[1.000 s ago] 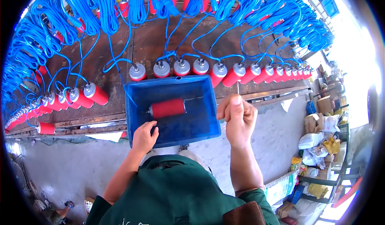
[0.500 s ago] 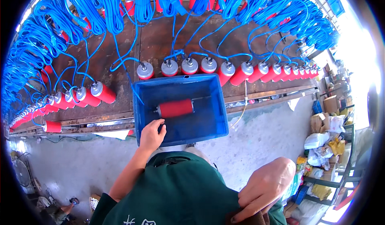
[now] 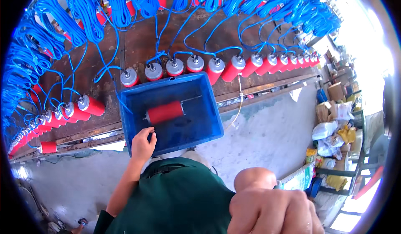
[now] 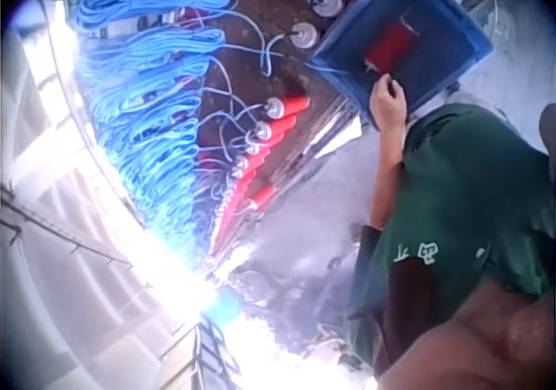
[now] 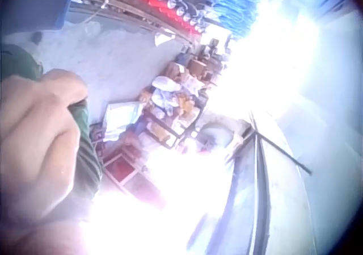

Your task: The person picks up red cylinders from a long table, inserts a small brush into the open end of each cylinder to coat the interior, and then places the finished cylinders into a blue plastic bin.

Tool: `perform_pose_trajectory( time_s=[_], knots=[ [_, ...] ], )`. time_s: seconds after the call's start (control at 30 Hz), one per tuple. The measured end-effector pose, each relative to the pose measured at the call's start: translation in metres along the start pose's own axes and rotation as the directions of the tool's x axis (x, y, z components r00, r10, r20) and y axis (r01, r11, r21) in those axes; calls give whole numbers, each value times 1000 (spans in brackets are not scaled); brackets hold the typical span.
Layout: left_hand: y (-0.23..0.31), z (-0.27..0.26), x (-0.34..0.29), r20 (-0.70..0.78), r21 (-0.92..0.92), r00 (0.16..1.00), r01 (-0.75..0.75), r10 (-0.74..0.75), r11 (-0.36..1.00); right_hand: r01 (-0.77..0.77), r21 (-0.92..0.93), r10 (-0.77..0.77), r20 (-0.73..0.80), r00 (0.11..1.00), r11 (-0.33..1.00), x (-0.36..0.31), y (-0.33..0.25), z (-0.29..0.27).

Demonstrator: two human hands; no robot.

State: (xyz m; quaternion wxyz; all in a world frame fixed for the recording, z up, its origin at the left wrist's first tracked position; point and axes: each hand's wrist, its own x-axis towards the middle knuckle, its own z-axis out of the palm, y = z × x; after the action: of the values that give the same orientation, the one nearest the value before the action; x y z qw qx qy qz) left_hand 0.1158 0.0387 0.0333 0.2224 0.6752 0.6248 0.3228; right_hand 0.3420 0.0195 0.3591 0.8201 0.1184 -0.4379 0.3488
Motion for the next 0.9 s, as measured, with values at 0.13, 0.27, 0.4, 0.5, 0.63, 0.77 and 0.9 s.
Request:
perform_pose_trajectory(
  time_s=[0.13,0.27,0.4,0.5,0.63,0.77,0.9],
  knots=[
    [-3,2,0,-6,16,1000,-16,16,1000,-217,145,185,206,961,965,-4,-6,-10],
    [1,3,1,-10,6,999,-32,32,999,-506,149,394,457,797,850,13,-23,-27],
    [4,-2,4,20,-4,1000,-5,5,1000,-372,-138,396,259,881,918,3,-35,-20],
    [-5,1,-1,0,13,1000,-11,11,1000,-443,-244,433,-96,896,863,2,-35,-2],
    [1,0,3,-7,15,1000,11,-11,1000,-555,-359,528,-181,830,750,9,-42,16],
    [0,4,-1,-3,16,1000,0,0,1000,-405,-197,429,96,898,893,-10,-37,-11],
    [7,1,1,36,-6,998,45,-44,999,-242,-140,271,257,928,960,-10,-24,-29]
  ],
)
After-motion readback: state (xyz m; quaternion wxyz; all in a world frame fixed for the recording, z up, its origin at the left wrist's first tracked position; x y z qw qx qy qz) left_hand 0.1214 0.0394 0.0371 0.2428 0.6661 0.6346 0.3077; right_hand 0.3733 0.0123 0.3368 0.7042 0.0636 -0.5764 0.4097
